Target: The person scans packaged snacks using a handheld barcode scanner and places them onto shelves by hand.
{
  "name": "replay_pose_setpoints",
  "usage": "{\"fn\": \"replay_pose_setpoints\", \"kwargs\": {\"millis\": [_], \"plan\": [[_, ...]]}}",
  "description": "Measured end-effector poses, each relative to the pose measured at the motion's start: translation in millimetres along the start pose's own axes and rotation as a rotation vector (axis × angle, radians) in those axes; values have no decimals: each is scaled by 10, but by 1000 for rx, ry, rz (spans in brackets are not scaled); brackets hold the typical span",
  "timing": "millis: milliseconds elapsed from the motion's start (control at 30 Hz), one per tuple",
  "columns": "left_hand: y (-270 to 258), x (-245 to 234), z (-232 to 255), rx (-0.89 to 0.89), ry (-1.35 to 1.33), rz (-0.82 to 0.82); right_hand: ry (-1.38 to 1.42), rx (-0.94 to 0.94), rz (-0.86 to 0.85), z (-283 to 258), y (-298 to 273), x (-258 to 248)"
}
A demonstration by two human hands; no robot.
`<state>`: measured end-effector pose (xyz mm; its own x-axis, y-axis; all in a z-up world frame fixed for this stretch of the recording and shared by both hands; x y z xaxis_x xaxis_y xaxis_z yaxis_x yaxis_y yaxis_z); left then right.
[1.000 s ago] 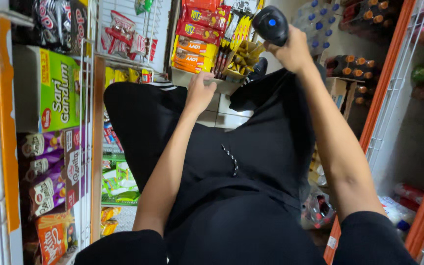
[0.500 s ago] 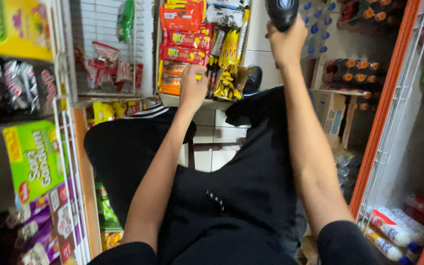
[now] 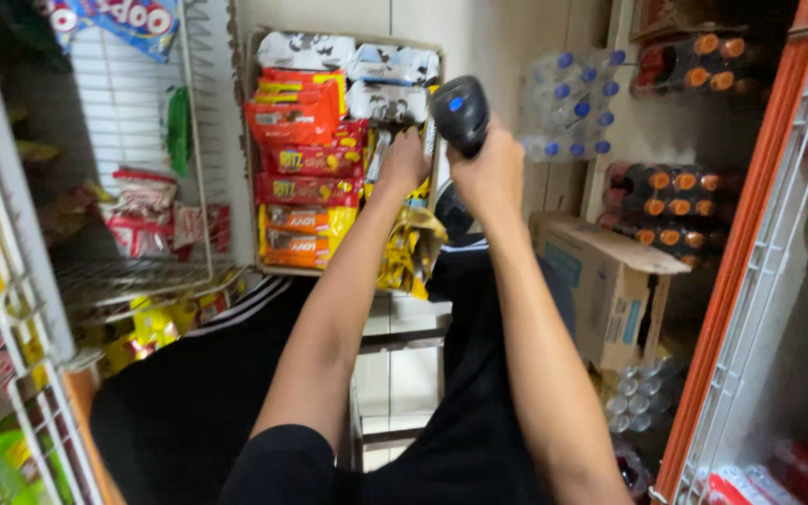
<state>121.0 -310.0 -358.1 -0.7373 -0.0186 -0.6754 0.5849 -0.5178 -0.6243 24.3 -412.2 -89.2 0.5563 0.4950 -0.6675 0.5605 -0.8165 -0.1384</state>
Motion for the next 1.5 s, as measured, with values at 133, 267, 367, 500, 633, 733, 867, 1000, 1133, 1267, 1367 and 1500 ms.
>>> {"fn": "replay_pose_setpoints", "kwargs": {"millis": [133, 267, 367, 500, 633, 733, 867, 1000, 1133, 1267, 1367, 1500], "plan": [[143, 126, 102, 132, -286, 47, -17, 105, -86, -160, -11, 26], [7, 87, 141, -52, -420, 80, 42, 63, -90, -207, 0, 25], [-61, -65, 191, 102, -593, 142, 68, 19, -68, -224, 6, 59], [-49, -222, 191, 401, -469, 400, 75, 11, -47, -157, 49, 72], [-223, -710, 23, 318, -430, 504, 144, -30, -26, -126, 99, 120], [-736, -1044, -276, -22, -846, 59, 199, -189, -9, -240, 143, 138], [-1647, -1478, -528, 144, -946, -107, 555, -157, -357, -417, 19, 353], [-2451, -1619, -828, 101, -868, -21, 736, -308, -640, -871, -436, 471], [-3121, -1733, -893, 65, -951, 29, 752, -303, -743, -1153, -998, 529], [-3416, -1875, -785, 205, -1061, 180, 782, -211, -678, -1225, -1305, 485], [-3689, -1881, -713, 292, -1092, 283, 895, -119, -586, -1213, -1584, 364], [-3824, -1870, -701, 181, -977, 320, 642, -277, -414, -1237, -1769, -37]]}}
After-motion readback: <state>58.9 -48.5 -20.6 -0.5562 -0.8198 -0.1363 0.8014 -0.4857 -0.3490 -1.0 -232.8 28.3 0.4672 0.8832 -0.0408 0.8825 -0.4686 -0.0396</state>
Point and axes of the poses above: each hand's wrist, its own y-axis towards the middle knuckle, its own x-axis out of the palm, z = x × y, the point moved 6 cm from there along y, towards the middle knuckle, and after that the axes turned 9 degrees about -x, right-handed, at the moved point
